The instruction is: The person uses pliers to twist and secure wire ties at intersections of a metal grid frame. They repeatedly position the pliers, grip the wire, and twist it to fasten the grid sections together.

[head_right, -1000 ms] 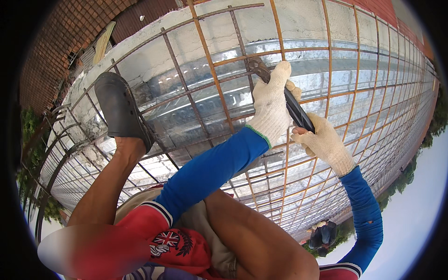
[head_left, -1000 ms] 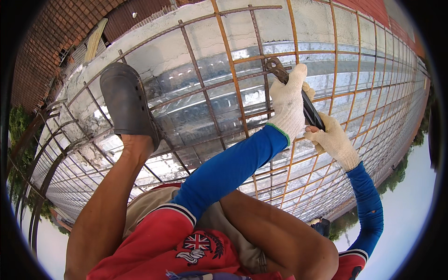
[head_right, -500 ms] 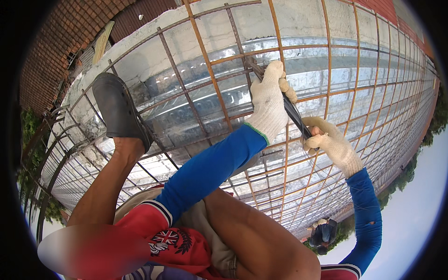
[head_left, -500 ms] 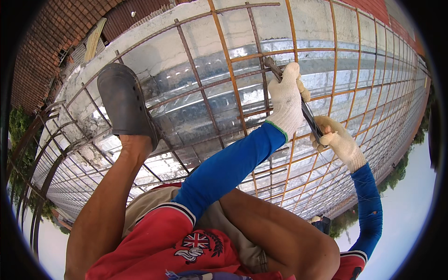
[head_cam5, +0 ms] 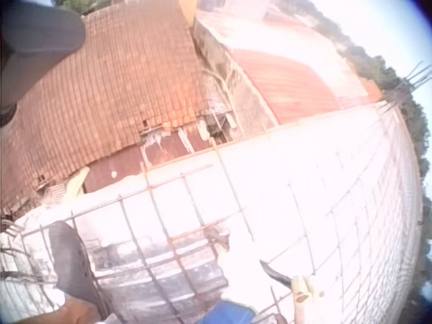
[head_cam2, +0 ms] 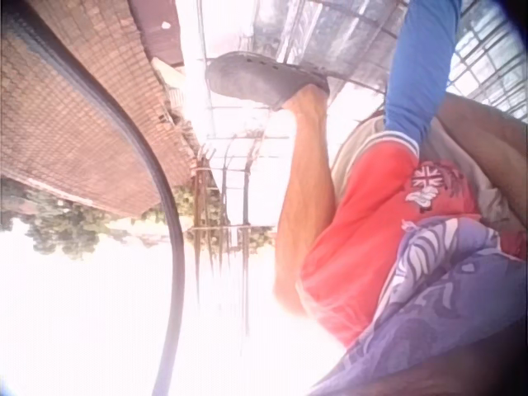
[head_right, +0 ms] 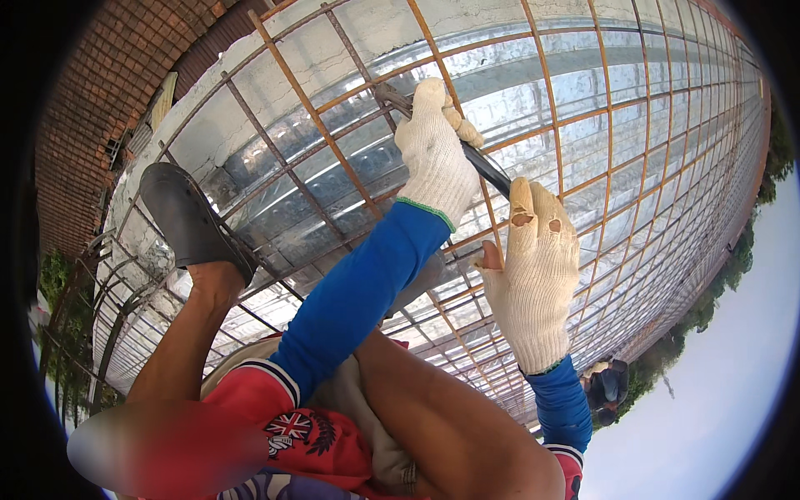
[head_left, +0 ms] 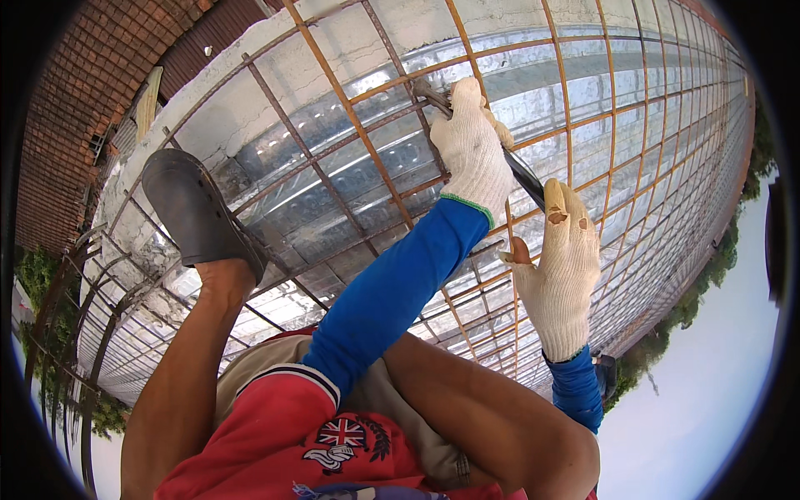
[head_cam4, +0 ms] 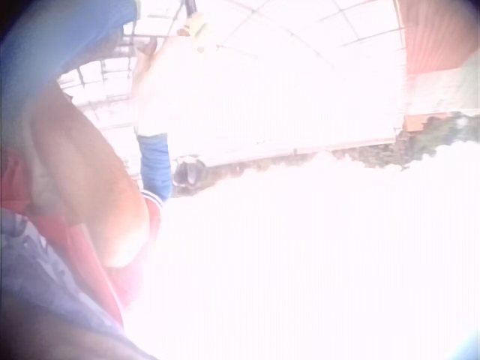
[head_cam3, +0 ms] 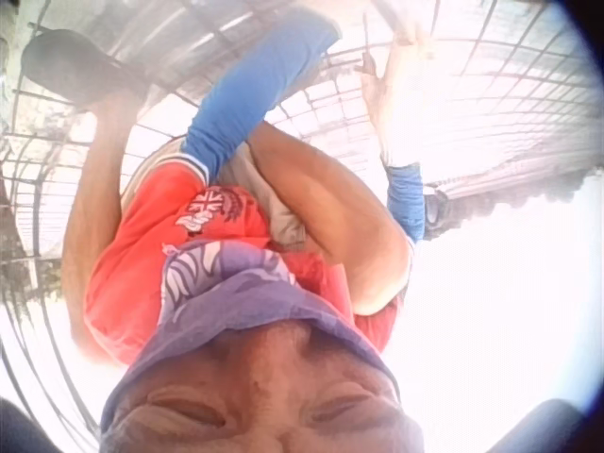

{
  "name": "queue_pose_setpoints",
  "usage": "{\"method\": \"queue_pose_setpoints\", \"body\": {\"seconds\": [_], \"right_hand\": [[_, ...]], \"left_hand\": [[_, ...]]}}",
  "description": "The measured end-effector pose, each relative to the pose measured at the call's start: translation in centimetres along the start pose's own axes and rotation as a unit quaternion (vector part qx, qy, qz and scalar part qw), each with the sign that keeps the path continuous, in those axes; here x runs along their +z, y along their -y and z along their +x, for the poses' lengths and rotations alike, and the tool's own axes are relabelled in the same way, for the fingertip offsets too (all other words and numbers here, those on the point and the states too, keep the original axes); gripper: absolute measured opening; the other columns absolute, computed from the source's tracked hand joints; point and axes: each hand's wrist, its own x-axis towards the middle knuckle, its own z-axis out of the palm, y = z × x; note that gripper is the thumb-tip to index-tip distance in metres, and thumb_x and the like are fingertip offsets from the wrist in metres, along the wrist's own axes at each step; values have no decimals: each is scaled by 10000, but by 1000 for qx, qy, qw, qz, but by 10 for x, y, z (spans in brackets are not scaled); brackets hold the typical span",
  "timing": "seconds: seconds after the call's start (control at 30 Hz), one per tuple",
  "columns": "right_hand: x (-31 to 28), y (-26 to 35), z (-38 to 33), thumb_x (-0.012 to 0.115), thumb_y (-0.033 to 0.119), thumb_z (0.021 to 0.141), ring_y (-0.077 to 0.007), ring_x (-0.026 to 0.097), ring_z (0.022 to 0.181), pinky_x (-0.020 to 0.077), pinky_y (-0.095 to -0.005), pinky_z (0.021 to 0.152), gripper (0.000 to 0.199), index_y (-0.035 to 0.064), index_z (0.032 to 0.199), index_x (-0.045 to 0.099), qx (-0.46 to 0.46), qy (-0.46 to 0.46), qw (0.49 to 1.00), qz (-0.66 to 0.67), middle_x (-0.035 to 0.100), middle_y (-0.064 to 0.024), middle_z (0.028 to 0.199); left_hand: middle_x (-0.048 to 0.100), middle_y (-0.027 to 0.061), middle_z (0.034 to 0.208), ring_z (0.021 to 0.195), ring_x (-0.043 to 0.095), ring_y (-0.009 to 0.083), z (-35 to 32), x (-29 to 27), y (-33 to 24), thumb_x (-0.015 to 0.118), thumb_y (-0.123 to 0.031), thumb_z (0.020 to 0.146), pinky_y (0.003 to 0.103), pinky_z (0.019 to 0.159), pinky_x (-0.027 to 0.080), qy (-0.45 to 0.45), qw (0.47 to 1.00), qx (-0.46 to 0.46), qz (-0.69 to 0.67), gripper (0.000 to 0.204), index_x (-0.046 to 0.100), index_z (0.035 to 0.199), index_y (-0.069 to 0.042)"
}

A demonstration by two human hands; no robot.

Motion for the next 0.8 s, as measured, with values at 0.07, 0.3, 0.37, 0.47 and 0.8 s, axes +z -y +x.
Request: {"method": "queue_pose_setpoints", "body": {"seconds": [0.07, 0.3, 0.37, 0.47, 0.8], "right_hand": [[44, 1, 19, 881, 170, 834, -411, 725, 1103, 602, -494, 870, 697, 65, 1439, 552, 13, 40, 998, -46, 716, -193, 1192], [71, -60, 33, 784, 179, 883, -255, 611, 490, 501, -379, 475, 303, 41, 1050, 573, 73, 271, 893, 352, 610, -71, 666], [46, -67, 50, 746, 178, 911, -183, 584, 491, 471, -338, 460, 268, 17, 1060, 593, 208, 472, 661, 546, 604, -44, 698], [31, -54, 67, 737, 183, 924, -151, 569, 503, 462, -318, 470, 273, -10, 1072, 613, 232, 491, 696, 470, 620, -55, 737], [61, -79, 56, 763, 263, 1010, -153, 514, 445, 394, -349, 389, 278, 31, 1024, 610, 300, 541, 461, 636, 588, -34, 642]], "left_hand": [[482, 7, 566, 402, 488, 170, 1, 0, -1, 792, -355, 922, 359, 383, 385, 1, 1000, -10, -3, 361, 538, 890, -101], [596, 25, 738, 527, 600, 180, -19, -17, -13, 845, -448, 940, 347, 520, 592, 26, 998, -64, 6, 428, 566, 866, -132], [571, 7, 699, 526, 573, 151, -26, -27, -21, 850, -425, 941, 334, 488, 546, 109, 991, -75, 9, 408, 574, 873, -131], [517, -19, 641, 487, 513, 131, -9, -24, -3, 834, -394, 949, 329, 449, 480, 139, 988, -54, -27, 371, 582, 881, -130], [639, 43, 744, 594, 667, 181, -15, -33, -15, 878, -377, 924, 384, 574, 621, 131, 991, -39, 6, 396, 595, 959, -102]]}}
